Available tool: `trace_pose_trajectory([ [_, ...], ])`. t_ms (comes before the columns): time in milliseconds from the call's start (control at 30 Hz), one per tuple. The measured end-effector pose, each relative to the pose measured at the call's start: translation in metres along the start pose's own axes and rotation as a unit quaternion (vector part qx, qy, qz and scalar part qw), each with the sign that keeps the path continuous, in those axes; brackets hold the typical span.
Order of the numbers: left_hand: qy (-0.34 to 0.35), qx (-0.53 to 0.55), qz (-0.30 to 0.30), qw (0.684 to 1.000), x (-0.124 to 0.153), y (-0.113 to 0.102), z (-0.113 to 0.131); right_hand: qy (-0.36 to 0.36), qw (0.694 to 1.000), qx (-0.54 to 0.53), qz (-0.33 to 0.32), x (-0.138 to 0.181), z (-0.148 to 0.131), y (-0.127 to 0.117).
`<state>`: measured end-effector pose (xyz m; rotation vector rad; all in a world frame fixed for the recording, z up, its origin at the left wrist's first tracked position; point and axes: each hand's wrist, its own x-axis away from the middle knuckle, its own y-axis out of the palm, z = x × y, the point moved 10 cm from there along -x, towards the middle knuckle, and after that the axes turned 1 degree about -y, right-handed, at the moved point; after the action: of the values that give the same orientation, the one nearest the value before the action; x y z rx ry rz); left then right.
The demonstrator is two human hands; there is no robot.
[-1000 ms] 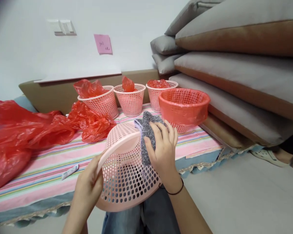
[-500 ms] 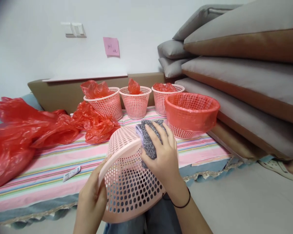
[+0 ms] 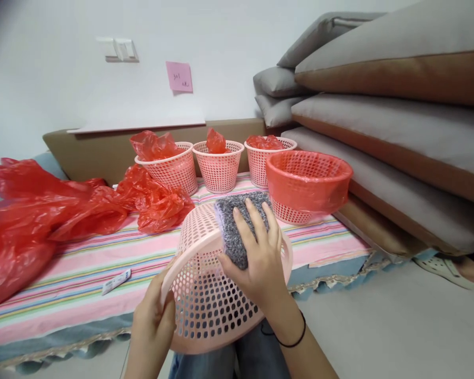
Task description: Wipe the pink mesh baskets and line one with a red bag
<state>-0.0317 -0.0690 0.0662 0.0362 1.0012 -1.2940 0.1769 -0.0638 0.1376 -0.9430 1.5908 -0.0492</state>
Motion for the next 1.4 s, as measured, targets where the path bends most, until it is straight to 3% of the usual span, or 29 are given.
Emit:
trace_pose_trajectory([
  [67,0.001,0.008,-0.006,1.0,-0.002,0.001,0.0,0.017,1.0,-0.024,0.01,0.002,0.002,0.003],
  [167,0.001,0.021,-0.017,1.0,-0.004,0.004,0.001,0.054,0.995,-0.037,0.074,-0.002,0.007,-0.004],
  [300,-0.017,0.036,-0.008,0.999,-0.003,0.005,-0.004,0.042,0.993,-0.023,0.109,-0.009,0.018,-0.006],
  [367,-0.039,0.046,0.005,0.998,0.001,0.005,-0.009,0.064,0.989,-0.037,0.125,-0.002,0.041,-0.005],
  [533,-0.073,0.063,0.025,0.995,0.012,0.005,-0.016,0.248,0.943,-0.118,0.186,0.048,0.121,0.005],
  [633,-0.069,0.082,-0.005,0.994,0.012,0.011,-0.014,0.279,0.93,-0.114,0.211,0.056,0.128,0.005],
  [733,-0.066,0.094,-0.024,0.993,0.009,0.015,-0.013,0.189,0.958,-0.074,0.203,0.023,0.089,-0.004],
  [867,-0.047,0.084,-0.046,0.994,0.006,0.023,-0.011,-0.041,0.994,-0.023,0.101,-0.019,-0.008,0.004],
  [967,-0.053,0.068,-0.038,0.996,0.005,0.026,-0.013,-0.222,0.974,-0.026,0.042,-0.01,-0.075,0.022],
  [1067,-0.086,0.081,-0.018,0.993,0.002,0.027,-0.015,-0.291,0.955,-0.025,0.044,0.003,-0.097,0.031],
  [1167,-0.099,0.113,-0.005,0.989,-0.001,0.029,-0.01,-0.219,0.973,-0.017,0.074,-0.008,-0.072,0.027],
  [1267,-0.09,0.125,0.001,0.988,-0.001,0.026,-0.003,-0.086,0.988,-0.022,0.124,-0.023,-0.027,0.013],
  [1400,-0.109,0.121,0.02,0.986,0.009,0.018,-0.008,0.063,0.979,-0.042,0.19,-0.018,0.029,0.0],
])
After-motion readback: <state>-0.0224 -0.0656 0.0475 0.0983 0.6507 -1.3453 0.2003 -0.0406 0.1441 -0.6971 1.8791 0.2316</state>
